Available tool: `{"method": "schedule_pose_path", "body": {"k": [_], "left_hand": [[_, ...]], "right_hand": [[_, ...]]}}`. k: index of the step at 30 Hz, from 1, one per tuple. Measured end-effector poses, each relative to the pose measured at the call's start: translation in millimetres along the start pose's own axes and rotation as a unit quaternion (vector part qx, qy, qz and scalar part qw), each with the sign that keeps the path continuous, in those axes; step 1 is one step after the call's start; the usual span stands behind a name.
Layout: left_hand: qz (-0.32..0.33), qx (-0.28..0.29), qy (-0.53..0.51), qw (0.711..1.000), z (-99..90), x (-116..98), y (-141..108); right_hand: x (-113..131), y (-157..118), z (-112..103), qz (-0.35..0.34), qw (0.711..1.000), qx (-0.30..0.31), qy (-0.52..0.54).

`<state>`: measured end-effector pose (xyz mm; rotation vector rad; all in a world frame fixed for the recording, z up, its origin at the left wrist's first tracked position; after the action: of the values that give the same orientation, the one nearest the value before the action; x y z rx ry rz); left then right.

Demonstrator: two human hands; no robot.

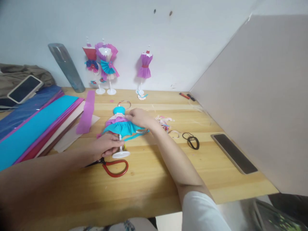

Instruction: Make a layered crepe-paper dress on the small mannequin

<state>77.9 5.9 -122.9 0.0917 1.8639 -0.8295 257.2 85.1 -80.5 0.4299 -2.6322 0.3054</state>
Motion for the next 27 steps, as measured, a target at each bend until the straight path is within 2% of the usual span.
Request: {"method": "schedule_pose_path", "body": {"k": [4, 14, 19, 24, 27], "left_hand": [[-0.012, 0.011, -0.037, 0.999, 0.0, -1, 6], [0.044, -0.055, -0.08, 0.994, 4.1, -5, 7], [0.082, -0.09, -0.027, 0.992, -3.2, -7, 6], [0.156, -0.118, 0.04, 0.98, -13.6, -12, 2], [0.174, -0.128, 0.048, 0.975, -20.5, -17, 0]], "right_hand": [[6, -7, -4, -0.018, 1.0, -0.012, 0.01], [19, -28, -15, -0.042, 0.996, -0.073, 0.029], [27, -39, -20, -0.059, 0.991, -0.097, 0.073], [32, -52, -27, -0.085, 0.982, -0.134, 0.102], [36, -61, -31, -0.099, 0.978, -0.14, 0.117]]}}
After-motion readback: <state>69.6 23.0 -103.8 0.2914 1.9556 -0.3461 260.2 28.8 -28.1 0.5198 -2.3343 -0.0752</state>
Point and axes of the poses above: each hand's wrist, its own y-axis towards the middle knuckle, its own z-axis out of the palm, x = y × z, the point moved 1 cm from there along y, towards the middle knuckle, and after that the axes turned 4 degrees about y, right-handed, at the moved point
